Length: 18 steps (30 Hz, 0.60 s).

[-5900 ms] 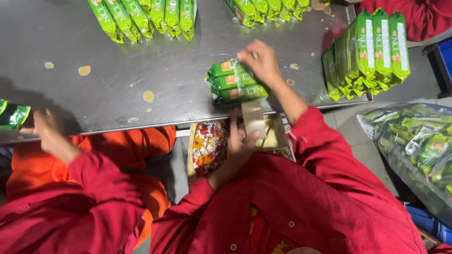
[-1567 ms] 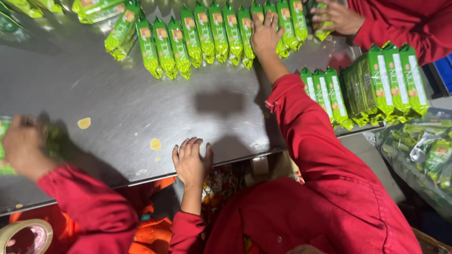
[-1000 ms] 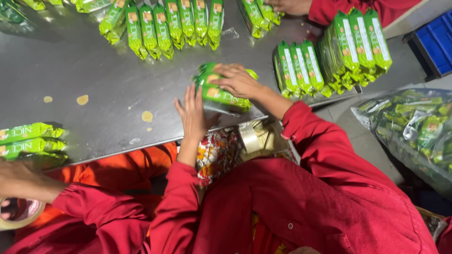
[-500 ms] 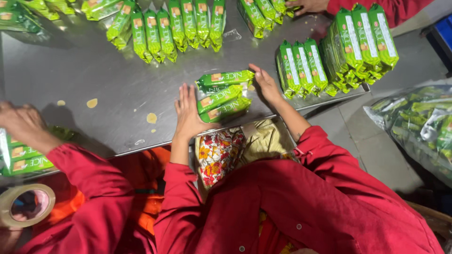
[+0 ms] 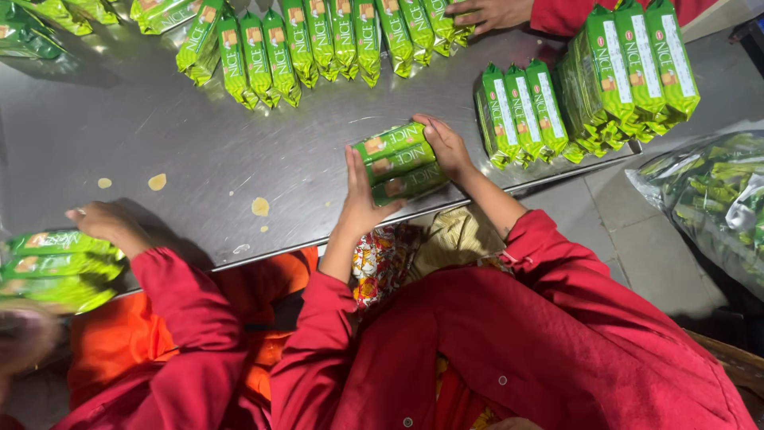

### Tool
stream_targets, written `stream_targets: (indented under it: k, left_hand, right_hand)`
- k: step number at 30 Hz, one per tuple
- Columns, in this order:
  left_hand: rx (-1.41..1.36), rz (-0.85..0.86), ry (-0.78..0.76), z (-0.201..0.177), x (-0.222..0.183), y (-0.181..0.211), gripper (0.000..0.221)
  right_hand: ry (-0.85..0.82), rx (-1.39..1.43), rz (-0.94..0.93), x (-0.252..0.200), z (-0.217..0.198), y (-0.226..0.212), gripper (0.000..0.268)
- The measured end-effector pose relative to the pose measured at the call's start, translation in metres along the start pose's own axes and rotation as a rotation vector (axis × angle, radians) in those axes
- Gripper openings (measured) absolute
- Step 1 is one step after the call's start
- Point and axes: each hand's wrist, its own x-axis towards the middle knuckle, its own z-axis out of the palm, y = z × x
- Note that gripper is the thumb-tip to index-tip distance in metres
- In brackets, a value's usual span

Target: The person stacks several small green biscuit packages on a metal table and wraps them into bundles with clear adhesive tape.

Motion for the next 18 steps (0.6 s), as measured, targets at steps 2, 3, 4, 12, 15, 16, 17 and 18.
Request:
stream_targets:
  k: [2, 3, 4, 12, 15, 16, 17, 18]
  left_hand:
    - [0.007, -0.046, -0.032, 0.001, -0.006, 0.008, 0.154]
    - [0.010, -0.090, -0.052, -0.002, 0.000, 0.008, 0.154]
    - [0.015, -0.113, -0.060, -0.006, 0.012, 0.011, 0.153]
    - [0.211, -0.054, 0.296, -0.031, -0.034, 0.058, 0.100]
    - [-0.018, -0.027, 0.348, 0.005, -0.104, 0.053, 0.022]
    - [-0.095, -0.144, 0.272, 0.029, -0.115, 0.043, 0.016]
    - [-0.172, -0.259, 0.194, 0.056, -0.124, 0.032, 0.012]
    - [-0.254, -0.333, 0.181, 0.082, -0.127, 0.016, 0.017]
  right_hand:
    - [0.017, 0.032, 0.043, 0.005, -0.001, -0.004, 0.044]
    - [0.024, 0.050, 0.070, 0.001, 0.000, -0.006, 0.044]
    - [0.013, 0.040, 0.073, 0.006, -0.001, -0.009, 0.043]
    - [0.141, -0.357, -0.125, -0.055, -0.063, -0.059, 0.029]
    - [0.074, -0.272, 0.038, -0.151, -0.059, -0.055, 0.017]
    - [0.068, -0.163, 0.117, -0.172, -0.047, -0.047, 0.011]
    - [0.027, -0.120, 0.224, -0.179, -0.037, -0.034, 0.022]
    - [-0.007, -0.077, 0.336, -0.188, -0.023, -0.021, 0.035]
